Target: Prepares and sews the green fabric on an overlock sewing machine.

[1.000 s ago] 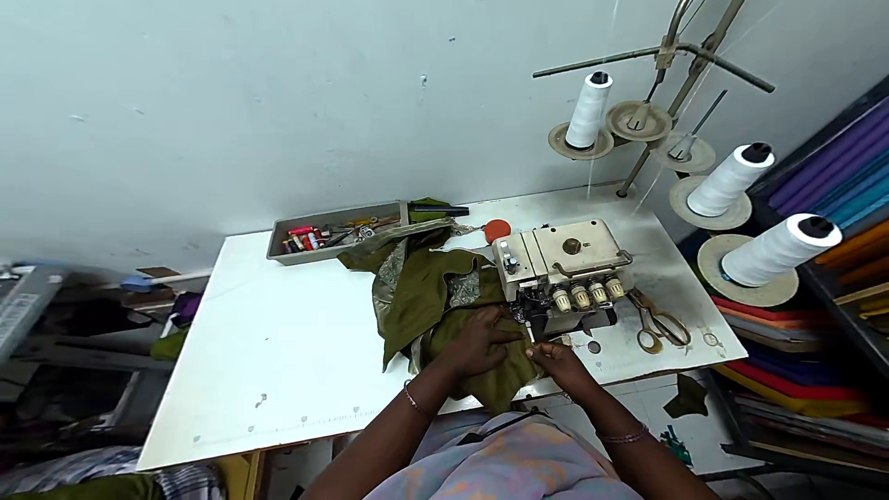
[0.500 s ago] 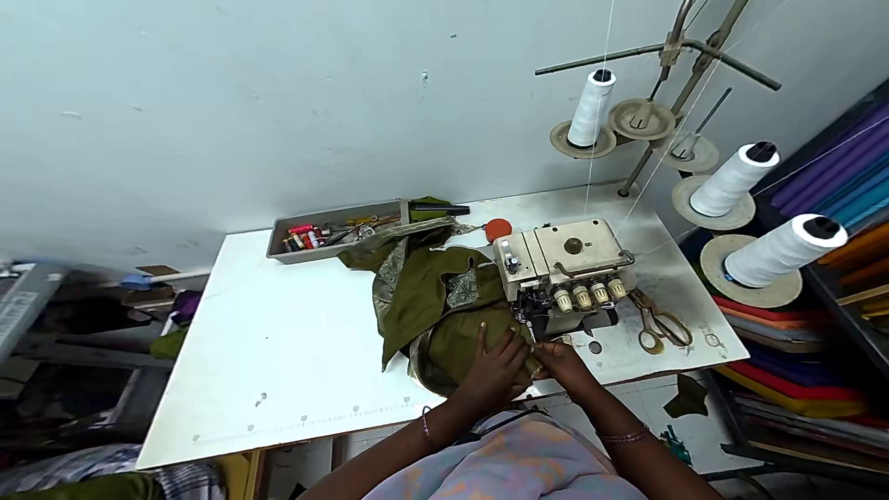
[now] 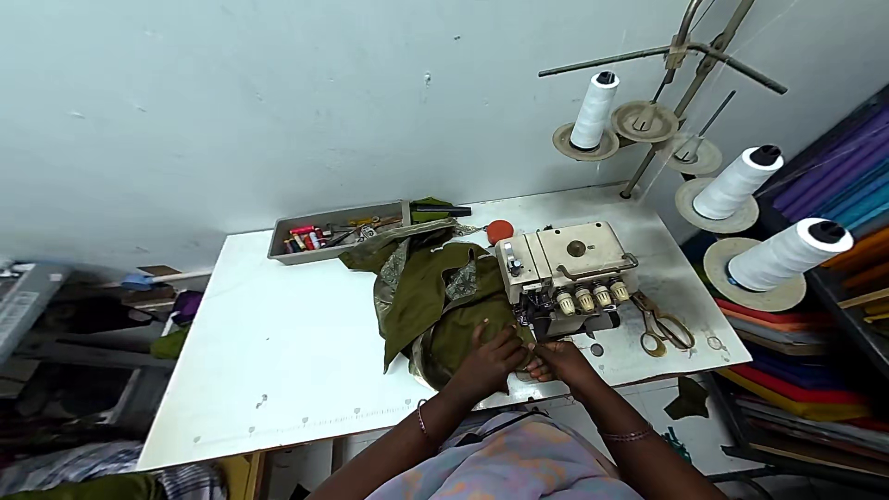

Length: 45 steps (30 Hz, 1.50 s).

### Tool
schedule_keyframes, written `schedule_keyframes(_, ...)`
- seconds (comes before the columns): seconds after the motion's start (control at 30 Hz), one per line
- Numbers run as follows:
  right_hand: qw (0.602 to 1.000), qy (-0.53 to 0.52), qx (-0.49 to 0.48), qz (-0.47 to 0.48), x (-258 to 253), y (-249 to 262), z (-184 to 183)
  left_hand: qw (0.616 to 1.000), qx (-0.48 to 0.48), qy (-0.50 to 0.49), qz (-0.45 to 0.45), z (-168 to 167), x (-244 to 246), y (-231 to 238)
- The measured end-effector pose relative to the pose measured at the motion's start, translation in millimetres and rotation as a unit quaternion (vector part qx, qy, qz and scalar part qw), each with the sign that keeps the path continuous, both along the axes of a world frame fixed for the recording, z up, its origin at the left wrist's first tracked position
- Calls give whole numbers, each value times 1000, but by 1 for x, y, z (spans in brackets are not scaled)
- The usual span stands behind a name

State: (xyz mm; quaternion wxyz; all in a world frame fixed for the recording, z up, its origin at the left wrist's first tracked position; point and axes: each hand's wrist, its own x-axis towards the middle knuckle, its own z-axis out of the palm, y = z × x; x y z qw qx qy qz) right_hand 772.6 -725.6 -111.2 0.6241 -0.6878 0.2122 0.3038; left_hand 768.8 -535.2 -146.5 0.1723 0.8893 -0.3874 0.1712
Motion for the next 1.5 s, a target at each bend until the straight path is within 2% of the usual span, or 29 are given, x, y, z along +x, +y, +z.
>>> schedule_keyframes(0.13, 1000, 22, -11, 2, 4, 2, 5, 996, 2, 84, -14, 15, 9, 5)
schedule_keyframes(0.27, 999, 32, -21, 7, 9, 4, 8, 996, 1, 87, -13, 17, 21, 10)
schedule_keyframes(0.53, 997, 59, -42, 11, 17, 3, 7, 986, -20, 160, -41, 17, 48, 19)
schedule_keyframes(0.9, 998, 50, -29, 8, 10, 0, 5, 985, -15, 171, -28, 18, 63, 22)
schedule_keyframes(1.1, 999, 29, -12, 18, -14, -21, -16, 984, -22, 177, -29, 16, 70, 24)
schedule_keyframes(1.5, 995, 72, -50, -45, -69, -78, -55, 985, -27, 171, -21, 9, 81, 28)
